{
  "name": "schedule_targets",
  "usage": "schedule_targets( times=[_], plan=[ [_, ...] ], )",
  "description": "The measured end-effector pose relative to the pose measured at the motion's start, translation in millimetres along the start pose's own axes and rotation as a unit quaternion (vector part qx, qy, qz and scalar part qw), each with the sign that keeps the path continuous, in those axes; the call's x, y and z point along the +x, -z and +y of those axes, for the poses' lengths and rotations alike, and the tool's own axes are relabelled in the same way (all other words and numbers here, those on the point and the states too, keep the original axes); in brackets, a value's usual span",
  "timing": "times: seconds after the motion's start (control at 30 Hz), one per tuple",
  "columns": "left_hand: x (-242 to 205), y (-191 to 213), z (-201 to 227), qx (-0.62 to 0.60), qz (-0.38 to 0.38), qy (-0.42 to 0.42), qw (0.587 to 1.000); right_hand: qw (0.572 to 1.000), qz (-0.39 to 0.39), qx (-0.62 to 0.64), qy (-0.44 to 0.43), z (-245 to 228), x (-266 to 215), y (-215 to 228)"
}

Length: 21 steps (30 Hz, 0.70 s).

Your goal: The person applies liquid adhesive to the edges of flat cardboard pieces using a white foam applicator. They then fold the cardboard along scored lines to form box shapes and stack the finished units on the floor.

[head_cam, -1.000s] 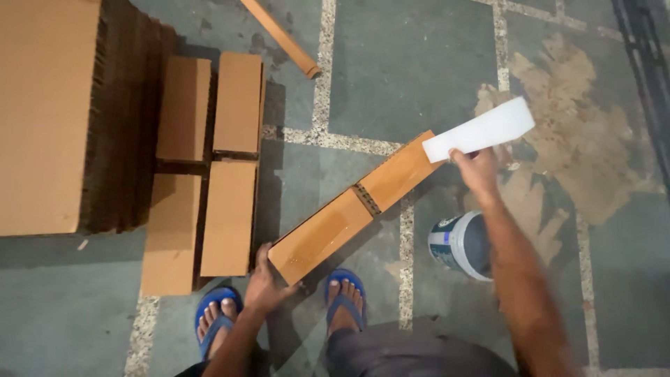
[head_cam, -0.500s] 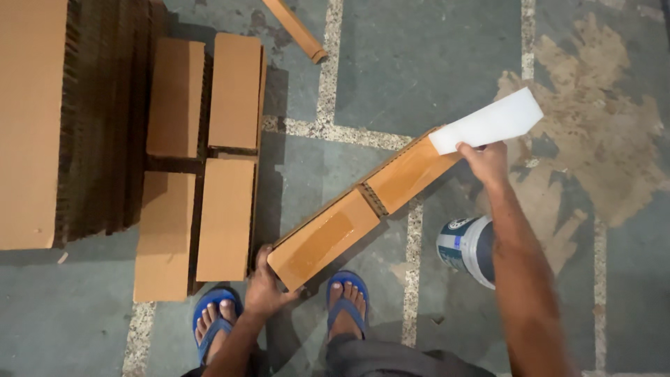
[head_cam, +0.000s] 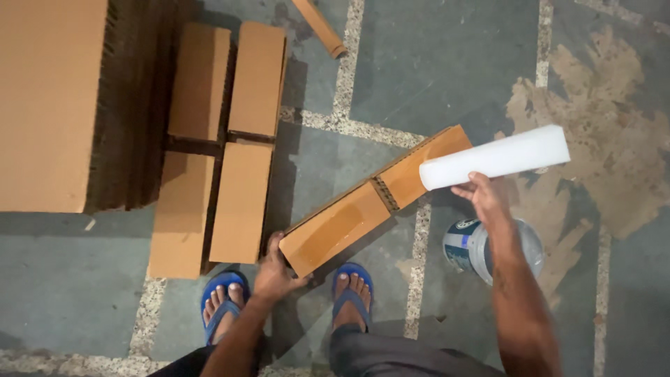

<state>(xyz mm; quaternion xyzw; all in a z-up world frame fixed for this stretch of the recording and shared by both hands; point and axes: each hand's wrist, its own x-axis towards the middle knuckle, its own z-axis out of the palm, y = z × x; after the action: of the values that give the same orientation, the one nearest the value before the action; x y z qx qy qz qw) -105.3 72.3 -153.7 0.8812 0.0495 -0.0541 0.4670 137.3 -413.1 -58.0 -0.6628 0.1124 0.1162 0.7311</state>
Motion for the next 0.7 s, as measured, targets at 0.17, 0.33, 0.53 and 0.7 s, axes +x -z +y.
schedule_targets(
  times=[0.17,0.33,0.53,0.7],
  plan=[
    [-3,7,13,-0.065,-0.011,0.039,0.997,1.0,0.003,-0.002,0.003,8,-37,-63],
    [8,-13,27,-0.019,0.066,-0.048,0.997,0.909,-0.044,-0.314,0.271,7,-94,-158],
    [24,-35,43,0.006,0.041,0.007,0.999,0.814,-0.139,-0.421,0.375,22,-138,-214],
    [26,-33,37,0.02,0.041,-0.005,0.999,0.78,-0.283,-0.487,0.273,10,-188,-247]
  ],
)
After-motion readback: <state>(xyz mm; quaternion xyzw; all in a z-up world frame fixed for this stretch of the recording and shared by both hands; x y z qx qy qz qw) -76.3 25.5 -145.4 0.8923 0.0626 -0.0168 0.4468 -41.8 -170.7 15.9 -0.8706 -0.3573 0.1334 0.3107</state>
